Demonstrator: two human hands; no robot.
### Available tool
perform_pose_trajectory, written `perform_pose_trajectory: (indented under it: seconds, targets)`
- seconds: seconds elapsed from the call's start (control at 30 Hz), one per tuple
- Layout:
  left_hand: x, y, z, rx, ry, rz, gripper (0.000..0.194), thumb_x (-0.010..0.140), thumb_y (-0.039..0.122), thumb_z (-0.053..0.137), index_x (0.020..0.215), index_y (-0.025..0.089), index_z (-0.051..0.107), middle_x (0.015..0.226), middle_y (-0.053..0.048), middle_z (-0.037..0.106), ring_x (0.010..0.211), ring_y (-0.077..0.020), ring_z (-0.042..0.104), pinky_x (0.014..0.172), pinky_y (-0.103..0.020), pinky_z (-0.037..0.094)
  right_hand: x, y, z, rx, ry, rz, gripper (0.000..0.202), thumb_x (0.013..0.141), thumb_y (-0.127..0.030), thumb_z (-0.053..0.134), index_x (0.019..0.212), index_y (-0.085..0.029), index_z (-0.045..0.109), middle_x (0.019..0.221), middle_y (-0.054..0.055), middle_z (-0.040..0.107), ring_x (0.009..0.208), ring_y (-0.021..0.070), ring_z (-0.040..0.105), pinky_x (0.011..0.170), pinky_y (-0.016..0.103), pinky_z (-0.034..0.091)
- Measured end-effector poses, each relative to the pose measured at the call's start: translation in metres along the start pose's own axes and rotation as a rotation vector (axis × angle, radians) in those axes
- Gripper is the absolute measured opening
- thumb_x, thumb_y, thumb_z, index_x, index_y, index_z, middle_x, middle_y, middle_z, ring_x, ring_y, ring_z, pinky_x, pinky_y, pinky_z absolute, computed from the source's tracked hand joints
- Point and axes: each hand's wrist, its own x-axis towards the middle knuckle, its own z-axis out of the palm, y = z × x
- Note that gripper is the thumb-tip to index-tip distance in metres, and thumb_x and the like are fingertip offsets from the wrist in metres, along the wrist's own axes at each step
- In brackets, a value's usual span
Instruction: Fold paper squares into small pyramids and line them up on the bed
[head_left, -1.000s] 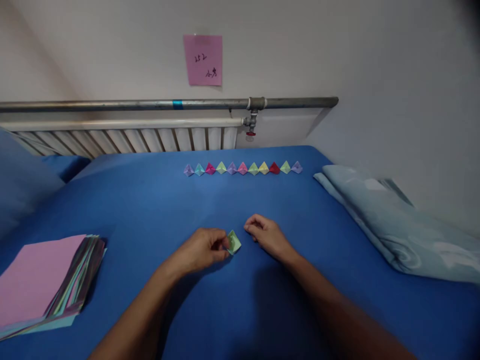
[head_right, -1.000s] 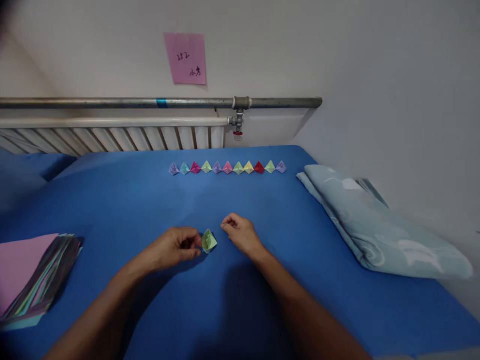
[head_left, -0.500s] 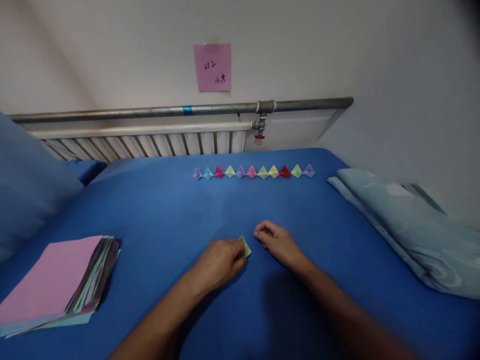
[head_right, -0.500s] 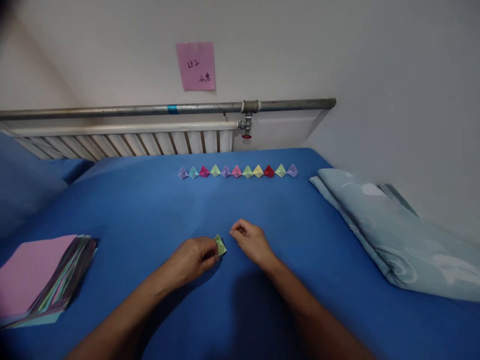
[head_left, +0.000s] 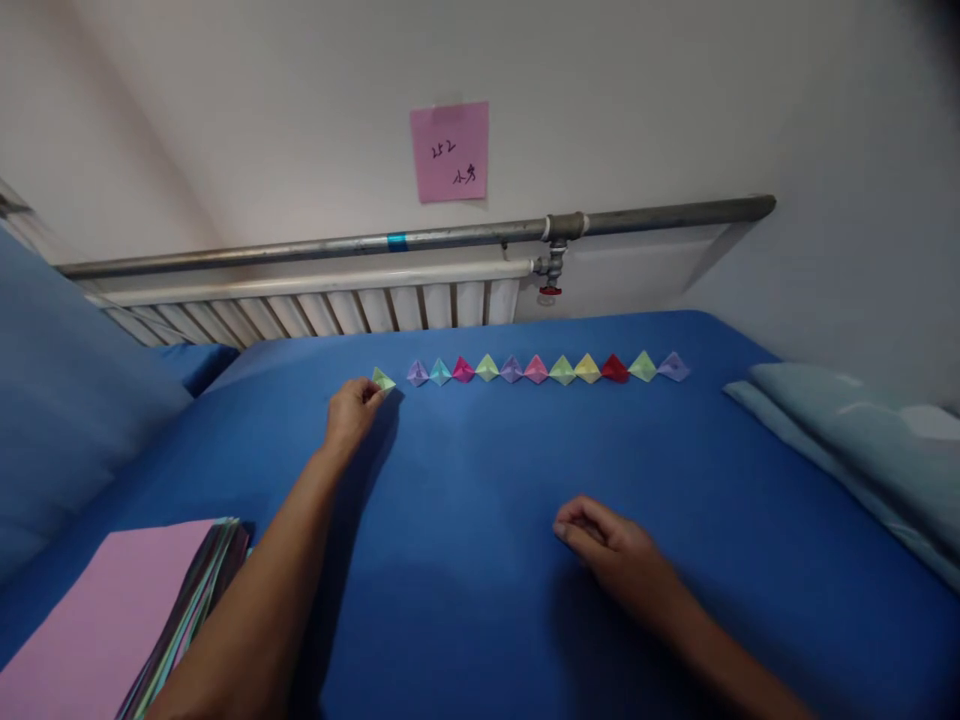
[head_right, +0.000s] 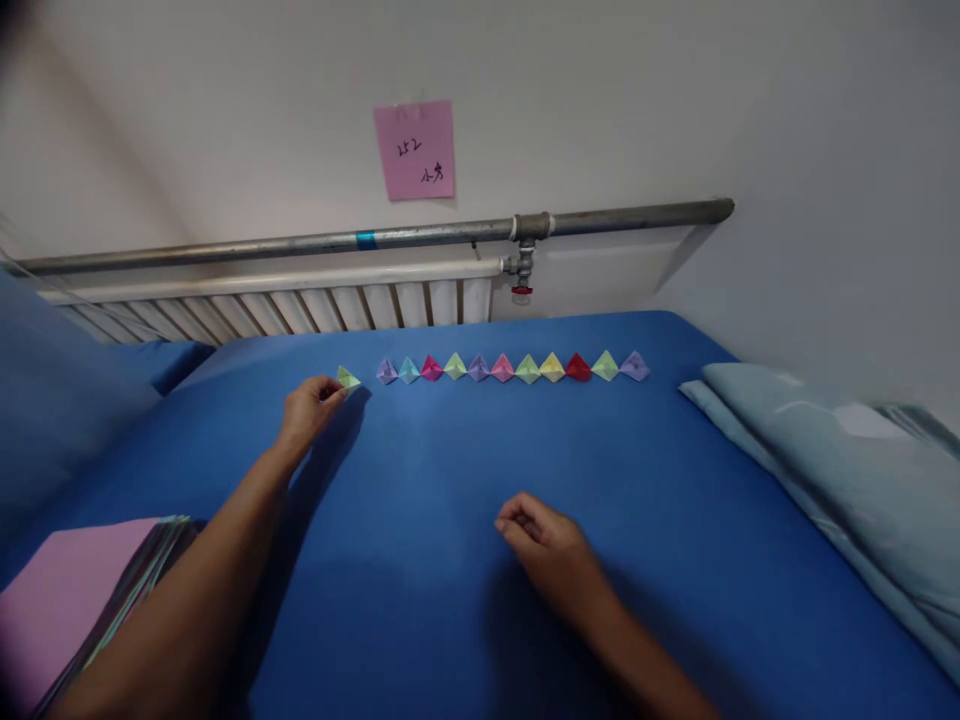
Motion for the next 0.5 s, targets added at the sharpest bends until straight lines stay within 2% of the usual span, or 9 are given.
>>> perform_pose_trajectory:
  seconds: [0.1, 0.2, 0.5]
  targets:
    - [0.022, -0.011, 0.015, 0.031, -0.009, 0.015, 0.01, 0.078, 0.027, 0.057, 0.073, 0.019, 0.061, 0.067, 0.0, 0.054, 0.067, -0.0141, 0.049, 0.064, -0.025, 0.035, 0.001, 0.001, -0.002, -0.061, -0.013, 0.013, 0.018, 0.073, -0.04, 0.052, 0.063, -0.025, 0.053, 0.049, -0.005, 0.037, 0.047, 0.0127, 0.036, 0.047, 0.025, 0.033]
    - [0.034, -0.018, 0.028, 0.056, -0.022, 0.03, 0.01, 0.079, 0.025, 0.057, 0.074, 0.018, 0.062, 0.067, 0.0, 0.055, 0.067, -0.0143, 0.05, 0.065, -0.025, 0.036, 0.003, 0.003, -0.003, -0.099, -0.025, 0.019, 0.02, 0.074, -0.041, 0.052, 0.062, -0.025, 0.054, 0.051, -0.003, 0.042, 0.048, 0.0133, 0.039, 0.047, 0.025, 0.034]
    - [0.047, -0.027, 0.045, 0.065, 0.016, 0.054, 0.006, 0.078, 0.022, 0.06, 0.078, 0.019, 0.065, 0.077, -0.002, 0.06, 0.072, -0.0152, 0.055, 0.073, -0.027, 0.041, 0.001, 0.001, -0.002, -0.218, -0.028, 0.024, 0.022, 0.078, -0.04, 0.048, 0.067, -0.023, 0.056, 0.06, -0.002, 0.052, 0.058, 0.0142, 0.048, 0.053, 0.024, 0.04]
